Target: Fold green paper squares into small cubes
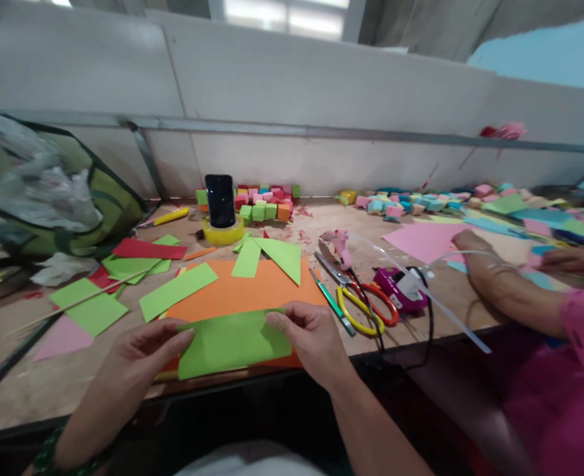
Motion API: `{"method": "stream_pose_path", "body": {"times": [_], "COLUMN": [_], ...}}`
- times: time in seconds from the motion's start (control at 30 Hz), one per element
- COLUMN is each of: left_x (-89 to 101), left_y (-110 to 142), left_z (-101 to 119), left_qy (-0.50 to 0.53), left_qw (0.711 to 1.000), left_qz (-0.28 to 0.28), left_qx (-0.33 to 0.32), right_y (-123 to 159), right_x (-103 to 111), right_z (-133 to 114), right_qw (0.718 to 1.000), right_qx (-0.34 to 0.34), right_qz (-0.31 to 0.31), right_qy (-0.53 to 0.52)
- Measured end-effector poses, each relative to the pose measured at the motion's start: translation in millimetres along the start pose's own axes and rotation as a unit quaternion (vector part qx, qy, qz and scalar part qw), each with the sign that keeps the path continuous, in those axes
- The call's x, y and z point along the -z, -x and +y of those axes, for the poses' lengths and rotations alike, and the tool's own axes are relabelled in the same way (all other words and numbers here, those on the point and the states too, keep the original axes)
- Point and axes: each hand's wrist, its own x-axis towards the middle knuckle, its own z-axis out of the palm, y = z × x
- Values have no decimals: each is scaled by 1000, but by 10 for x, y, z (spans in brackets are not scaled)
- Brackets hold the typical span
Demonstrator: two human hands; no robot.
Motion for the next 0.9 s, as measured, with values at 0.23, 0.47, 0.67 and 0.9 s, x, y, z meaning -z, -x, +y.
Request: {"method": "stream_pose_path", "body": {"times": [0.23, 0.47, 0.67, 0.9], "left_x": [5, 32, -42, -154], "left_y": [1, -160, -388, -423], "left_z": [-9, 201, 174, 55], "left_qy": [-20, -157, -394, -517], "left_qw": [1000, 986, 916, 848], "left_qz": [-6, -14, -19, -27], "left_qx": [0, -59, -78, -109], "right_y": [-10, -158, -358, -359], "right_x": [-11, 34, -32, -99], "right_z": [-34, -11, 165, 289], "right_qw": [1000, 997, 967, 930], "right_qx": [-2, -5, 5, 32], "right_qz": [-7, -8, -12, -21], "right_qy": [1, 75, 255, 366]}}
